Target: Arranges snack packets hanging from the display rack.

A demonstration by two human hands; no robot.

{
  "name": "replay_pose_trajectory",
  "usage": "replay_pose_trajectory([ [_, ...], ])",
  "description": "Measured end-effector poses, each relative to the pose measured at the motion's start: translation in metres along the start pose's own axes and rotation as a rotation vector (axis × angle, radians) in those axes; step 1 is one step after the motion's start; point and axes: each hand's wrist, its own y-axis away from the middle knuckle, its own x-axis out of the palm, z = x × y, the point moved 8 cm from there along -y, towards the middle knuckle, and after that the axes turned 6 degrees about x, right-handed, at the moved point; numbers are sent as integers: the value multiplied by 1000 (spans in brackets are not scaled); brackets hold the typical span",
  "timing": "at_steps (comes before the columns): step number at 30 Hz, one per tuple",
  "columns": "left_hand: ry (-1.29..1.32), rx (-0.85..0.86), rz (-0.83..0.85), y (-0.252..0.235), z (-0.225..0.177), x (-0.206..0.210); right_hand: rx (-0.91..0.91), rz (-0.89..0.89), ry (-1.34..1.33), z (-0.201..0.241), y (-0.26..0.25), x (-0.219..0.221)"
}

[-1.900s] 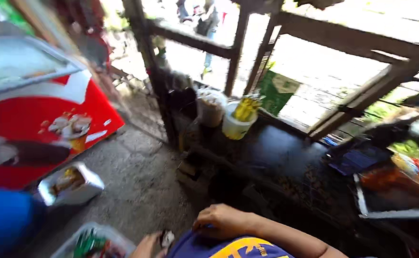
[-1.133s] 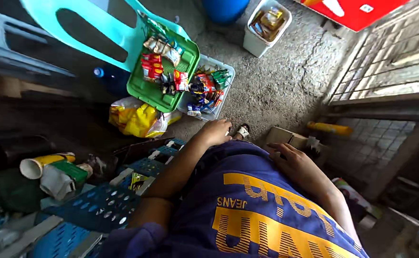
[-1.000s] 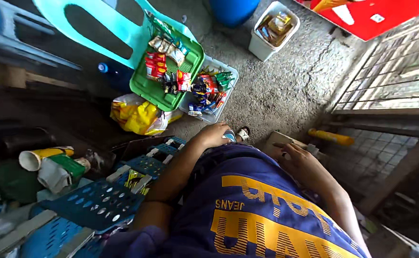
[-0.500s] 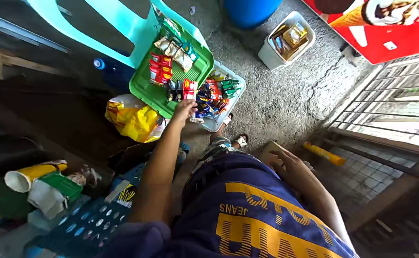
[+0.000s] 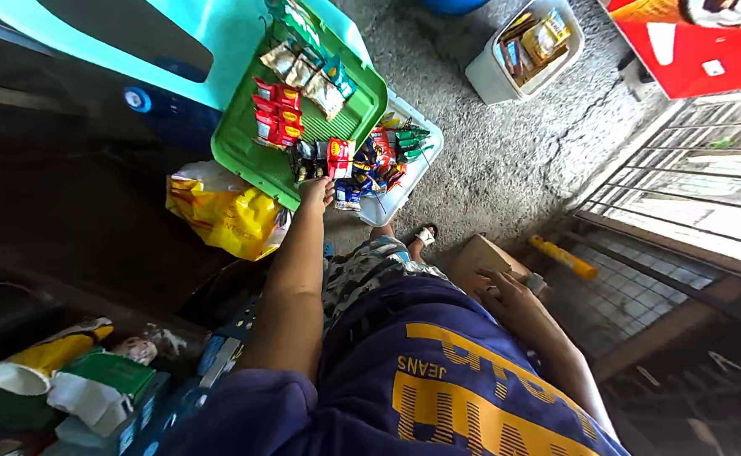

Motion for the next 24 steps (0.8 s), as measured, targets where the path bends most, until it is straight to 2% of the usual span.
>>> replay_pose_trajectory([
  [3,40,75,-97,-14,2,3,19,4,3,5,-5,2],
  [5,-31,190,-174,-28,-3,-2,46,14,7,8,-10,5],
  [7,-100,309,-216,-35,-15,-6,69,20,2,12,-10,6],
  [10,-46,405,-228,-37,-45,-7,63,13,-5,15,-10,10],
  [19,152,414,-56,-59,-121,11,75,-12,-26,13,-12,10],
  [24,156,297,1,-72,-144,38,117,23,-36,15,-20,12],
])
